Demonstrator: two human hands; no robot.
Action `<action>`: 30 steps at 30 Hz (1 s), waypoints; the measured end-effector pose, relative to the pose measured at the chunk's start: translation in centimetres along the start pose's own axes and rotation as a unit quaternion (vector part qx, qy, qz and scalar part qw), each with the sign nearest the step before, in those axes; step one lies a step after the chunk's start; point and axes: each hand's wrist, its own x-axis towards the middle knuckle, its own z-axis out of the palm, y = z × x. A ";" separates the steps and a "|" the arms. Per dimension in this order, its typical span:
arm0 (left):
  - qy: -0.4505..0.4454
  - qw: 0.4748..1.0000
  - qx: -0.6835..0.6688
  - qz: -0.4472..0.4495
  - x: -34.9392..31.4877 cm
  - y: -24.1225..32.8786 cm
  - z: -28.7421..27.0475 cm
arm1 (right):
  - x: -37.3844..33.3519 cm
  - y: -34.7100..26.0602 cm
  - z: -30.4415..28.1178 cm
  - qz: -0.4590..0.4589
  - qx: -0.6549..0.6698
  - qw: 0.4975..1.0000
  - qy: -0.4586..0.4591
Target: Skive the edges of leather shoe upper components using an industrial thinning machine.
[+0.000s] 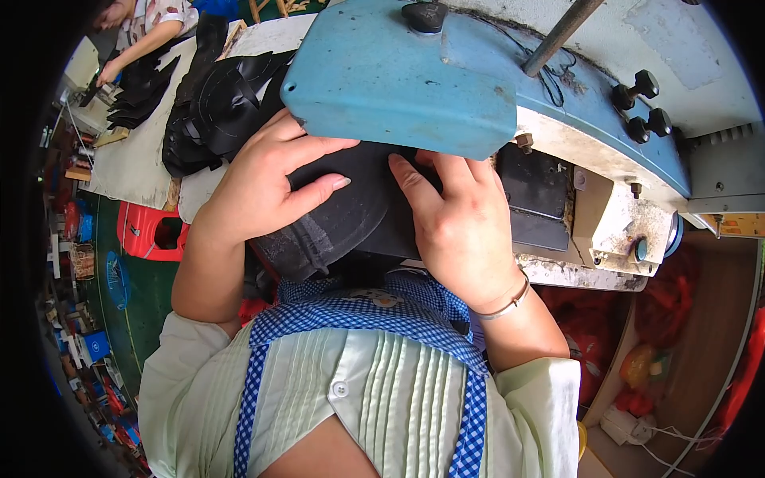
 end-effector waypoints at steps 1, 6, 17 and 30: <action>0.000 1.000 -0.010 0.000 0.1 0.0 0.0 | 0.0 0.0 0.0 -0.003 -0.002 1.000 0.001; -0.003 0.999 -0.035 -0.001 0.5 0.1 -0.2 | 0.0 0.1 0.0 -0.007 -0.005 1.000 0.000; 0.005 0.998 -0.065 -0.002 0.7 -0.4 -0.1 | 0.0 0.0 0.1 -0.013 0.002 1.000 0.009; -0.002 0.996 -0.094 0.005 0.9 -1.1 0.1 | -0.1 0.0 0.1 -0.012 -0.003 1.000 0.012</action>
